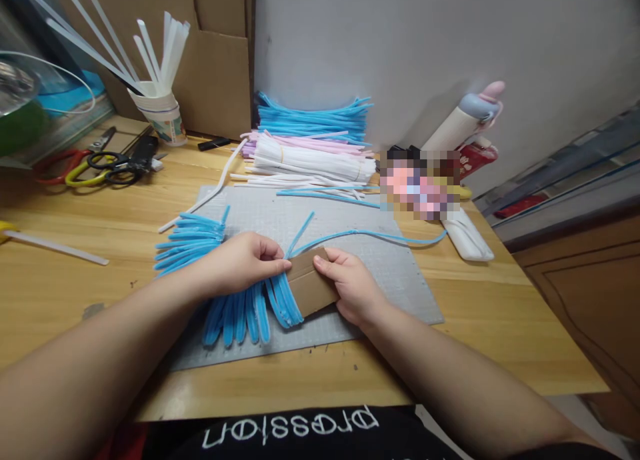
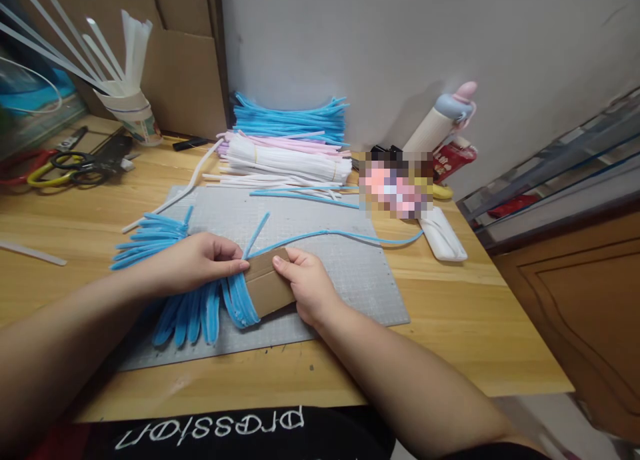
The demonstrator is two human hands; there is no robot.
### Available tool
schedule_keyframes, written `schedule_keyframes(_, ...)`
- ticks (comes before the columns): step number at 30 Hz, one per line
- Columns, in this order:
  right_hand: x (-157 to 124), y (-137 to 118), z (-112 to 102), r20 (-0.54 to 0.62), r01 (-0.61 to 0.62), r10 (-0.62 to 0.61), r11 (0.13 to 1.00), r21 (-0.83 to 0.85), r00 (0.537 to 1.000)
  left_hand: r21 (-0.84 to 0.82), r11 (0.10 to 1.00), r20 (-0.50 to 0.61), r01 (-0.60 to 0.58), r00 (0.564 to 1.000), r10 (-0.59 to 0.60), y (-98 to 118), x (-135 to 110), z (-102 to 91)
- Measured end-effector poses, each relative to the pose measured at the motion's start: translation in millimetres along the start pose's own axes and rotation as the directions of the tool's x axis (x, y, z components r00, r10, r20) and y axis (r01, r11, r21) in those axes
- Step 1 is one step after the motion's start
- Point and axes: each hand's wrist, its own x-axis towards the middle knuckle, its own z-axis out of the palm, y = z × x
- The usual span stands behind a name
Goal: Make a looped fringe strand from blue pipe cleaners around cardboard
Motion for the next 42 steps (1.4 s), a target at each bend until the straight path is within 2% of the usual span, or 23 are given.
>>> schedule_keyframes(3, -2, -3, -2, 0.021, -0.001, 0.001, 1.0, 0.003, 1.0, -0.05, 0.999, -0.034, 0.01, 0.999, -0.011, 0, -1, -0.9)
schedule_keyframes(5, -5, -6, -2, 0.055, 0.016, -0.018, 0.999, 0.042, 0.998, -0.133, 0.991, -0.123, 0.026, 0.992, -0.043, -1, -1, -3.2)
schedule_keyframes(6, -7, -6, -1, 0.062, 0.057, -0.061, 0.996, 0.065, 0.996, -0.195, 0.98, -0.182, 0.034, 0.981, -0.07, -2, 0, -4.6)
schedule_keyframes(8, -9, -3, 1, 0.019, 0.231, -0.233, 0.971, 0.06, 0.972, -0.326, 0.945, -0.292, 0.035, 0.947, -0.136, -3, 0, -7.6)
schedule_keyframes(10, -10, 4, 4, -0.038, 0.421, -0.423, 0.905, -0.065, 0.905, -0.412, 0.911, -0.363, 0.023, 0.913, -0.188, -4, 2, -9.6)
schedule_keyframes(12, -9, 12, 7, -0.03, 0.495, -0.517, 0.832, -0.251, 0.855, -0.447, 0.895, -0.403, 0.006, 0.892, -0.208, -5, 3, -10.2)
schedule_keyframes(15, -6, 19, 11, 0.023, 0.499, -0.547, 0.747, -0.44, 0.837, -0.499, 0.866, -0.403, -0.017, 0.89, -0.215, -5, 4, -9.0)
schedule_keyframes(20, -4, 17, 14, 0.01, 0.55, -0.659, 0.62, -0.56, 0.752, -0.558, 0.828, -0.402, -0.043, 0.887, -0.226, -4, 6, -5.1)
schedule_keyframes(28, -1, 13, 13, -0.004, 0.554, -0.707, 0.558, -0.618, 0.707, -0.584, 0.811, -0.398, -0.044, 0.886, -0.238, -3, 8, -0.4)
schedule_keyframes(37, -5, 8, 14, -0.025, 0.491, -0.692, 0.536, -0.687, 0.721, -0.574, 0.818, -0.338, 0.031, 0.901, -0.271, 0, 6, 1.1)
schedule_keyframes(42, -7, 11, 12, -0.015, 0.473, -0.706, 0.491, -0.732, 0.709, -0.56, 0.827, -0.329, 0.041, 0.906, -0.268, -1, 6, 3.2)
